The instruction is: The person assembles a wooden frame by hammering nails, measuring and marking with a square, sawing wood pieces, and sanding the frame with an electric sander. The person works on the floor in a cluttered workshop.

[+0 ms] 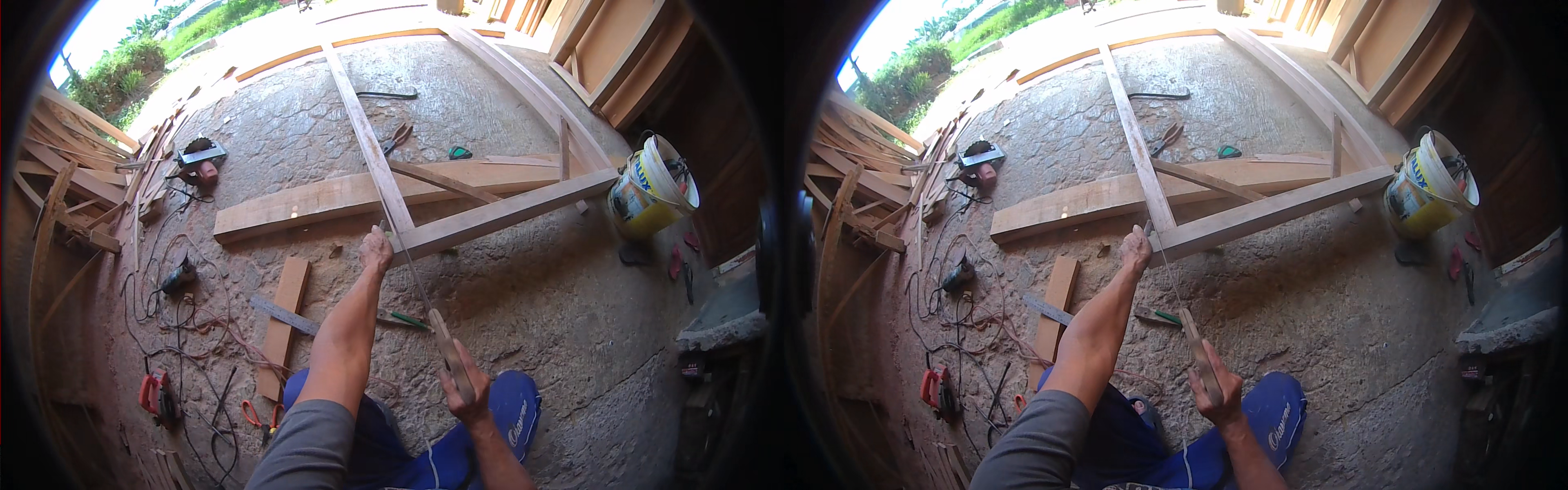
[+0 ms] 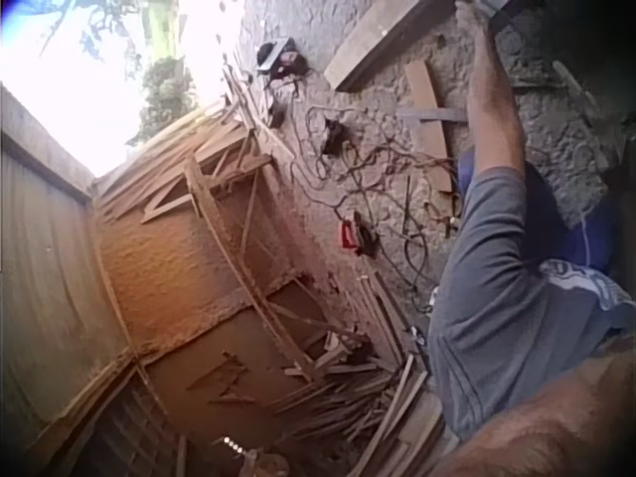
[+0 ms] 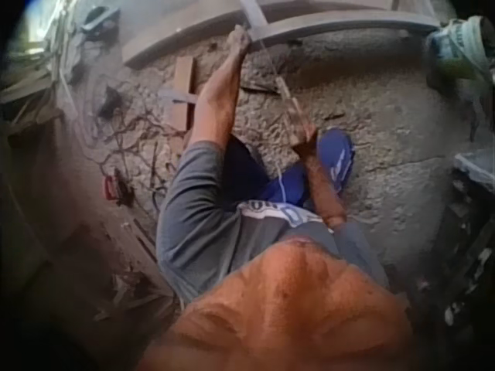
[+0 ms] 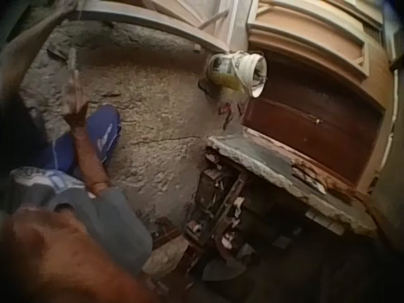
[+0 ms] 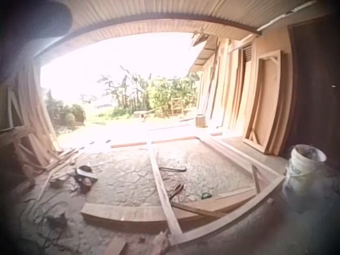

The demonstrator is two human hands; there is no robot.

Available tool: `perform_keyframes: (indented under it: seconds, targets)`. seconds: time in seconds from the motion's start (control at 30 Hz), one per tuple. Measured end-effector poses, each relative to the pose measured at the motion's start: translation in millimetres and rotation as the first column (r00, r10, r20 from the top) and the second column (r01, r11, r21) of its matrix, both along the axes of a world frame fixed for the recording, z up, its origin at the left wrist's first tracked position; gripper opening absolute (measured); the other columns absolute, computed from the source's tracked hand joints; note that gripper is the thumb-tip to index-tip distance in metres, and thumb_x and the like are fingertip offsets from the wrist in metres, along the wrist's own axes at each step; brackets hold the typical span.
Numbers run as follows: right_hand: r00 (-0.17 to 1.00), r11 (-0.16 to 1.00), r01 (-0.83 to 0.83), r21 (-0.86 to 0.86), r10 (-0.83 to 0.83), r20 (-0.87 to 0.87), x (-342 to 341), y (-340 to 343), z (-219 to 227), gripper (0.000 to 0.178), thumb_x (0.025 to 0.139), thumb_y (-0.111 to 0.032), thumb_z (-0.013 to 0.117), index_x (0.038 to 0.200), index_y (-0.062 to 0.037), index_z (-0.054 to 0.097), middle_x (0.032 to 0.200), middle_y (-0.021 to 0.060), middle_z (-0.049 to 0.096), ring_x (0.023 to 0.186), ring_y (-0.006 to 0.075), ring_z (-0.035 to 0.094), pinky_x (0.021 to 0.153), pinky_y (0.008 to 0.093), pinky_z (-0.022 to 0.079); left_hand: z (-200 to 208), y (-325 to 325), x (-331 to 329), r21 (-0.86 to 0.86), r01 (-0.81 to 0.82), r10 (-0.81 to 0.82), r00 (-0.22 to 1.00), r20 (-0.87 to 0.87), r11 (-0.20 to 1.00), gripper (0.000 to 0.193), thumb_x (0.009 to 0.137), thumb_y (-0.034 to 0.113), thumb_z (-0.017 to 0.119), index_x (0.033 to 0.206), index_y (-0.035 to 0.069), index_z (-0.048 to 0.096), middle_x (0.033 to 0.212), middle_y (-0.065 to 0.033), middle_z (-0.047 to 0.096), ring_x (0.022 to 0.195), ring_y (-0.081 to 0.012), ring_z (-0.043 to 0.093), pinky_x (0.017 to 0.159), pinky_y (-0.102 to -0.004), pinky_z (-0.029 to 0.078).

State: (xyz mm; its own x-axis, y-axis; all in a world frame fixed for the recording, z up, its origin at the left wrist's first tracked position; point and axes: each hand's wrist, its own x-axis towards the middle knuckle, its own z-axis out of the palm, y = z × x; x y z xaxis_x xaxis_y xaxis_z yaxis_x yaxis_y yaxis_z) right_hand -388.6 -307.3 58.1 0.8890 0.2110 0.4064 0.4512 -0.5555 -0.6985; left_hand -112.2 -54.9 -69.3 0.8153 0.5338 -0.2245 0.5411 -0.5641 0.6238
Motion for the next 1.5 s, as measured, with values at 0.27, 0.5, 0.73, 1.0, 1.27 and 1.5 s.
perform_keyframes:
  seconds: [0.27, 0.5, 0.73, 1.0, 1.27, 1.5]
  targets:
    - [0.998, 0.999, 0.027, 0.039, -0.029, 0.064, 65, 26, -6, 0.049, 0.089, -0.007, 0.069, 0.135, 0.0043, 0.06, 0.122, 0.0271, 0.069, 0.098, 0.0397, 0.073, 0.078, 0.0389, 0.06, 26, -23, -3, -0.073, -0.041, 0.04, 0.999, -0.024, 0.996, 0.069, 0.107, 0.044, 0.024, 0.111, -0.006, 0.072, 0.119, -0.0316, 0.068, 0.117, -0.0483, 0.063, 0.103, -0.0539, 0.048]
    - [0.994, 0.998, 0.022, 0.061, -0.015, -0.106, -19, -10, -2, 0.049, 0.087, -0.008, 0.071, 0.132, 0.0077, 0.06, 0.123, 0.028, 0.069, 0.086, 0.0362, 0.076, 0.067, 0.0383, 0.062, 21, -2, -8, -0.018, 0.013, -0.014, 1.0, -0.017, 1.0, 0.069, 0.107, 0.043, 0.025, 0.109, -0.007, 0.072, 0.118, -0.0322, 0.068, 0.116, -0.0482, 0.064, 0.102, -0.0533, 0.049]
    - [0.998, 1.0, 0.003, -0.021, -0.002, 0.059, 33, 12, -15, 0.053, 0.084, -0.005, 0.072, 0.134, 0.0077, 0.06, 0.108, 0.0257, 0.074, 0.084, 0.0361, 0.076, 0.069, 0.0353, 0.061, 9, -13, -3, -0.035, -0.005, 0.004, 1.0, -0.021, 0.999, 0.066, 0.107, 0.042, 0.027, 0.107, -0.007, 0.073, 0.116, -0.032, 0.069, 0.114, -0.047, 0.066, 0.101, -0.0532, 0.05]
    - [0.991, 1.0, -0.001, 0.031, 0.005, -0.132, -24, -13, 1, 0.053, 0.085, -0.007, 0.071, 0.134, 0.0095, 0.058, 0.125, 0.0276, 0.068, 0.088, 0.0375, 0.076, 0.072, 0.0378, 0.062, 7, 5, -10, -0.005, -0.01, 0.01, 1.0, -0.011, 1.0, 0.065, 0.107, 0.04, 0.028, 0.105, -0.006, 0.074, 0.112, -0.0316, 0.07, 0.112, -0.0472, 0.067, 0.099, -0.0531, 0.052]
    - [0.986, 0.999, -0.002, 0.044, -0.005, 0.167, 104, 42, -12, 0.049, 0.083, -0.002, 0.068, 0.13, 0.0085, 0.061, 0.125, 0.0292, 0.067, 0.099, 0.0393, 0.073, 0.078, 0.0386, 0.061, 13, -25, 3, -0.073, -0.082, 0.082, 0.997, -0.008, 0.994, 0.064, 0.106, 0.041, 0.031, 0.105, -0.007, 0.073, 0.112, -0.0333, 0.069, 0.112, -0.046, 0.067, 0.099, -0.0533, 0.052]
    - [0.978, 0.998, 0.037, 0.05, -0.026, -0.207, -33, -18, -12, 0.055, 0.083, -0.005, 0.068, 0.135, 0.0085, 0.059, 0.125, 0.0285, 0.068, 0.096, 0.0378, 0.076, 0.076, 0.0398, 0.062, 12, -8, -4, -0.082, -0.05, 0.048, 0.998, -0.032, 0.995, 0.066, 0.107, 0.042, 0.03, 0.106, -0.008, 0.073, 0.112, -0.0319, 0.07, 0.111, -0.0462, 0.068, 0.098, -0.0529, 0.053]
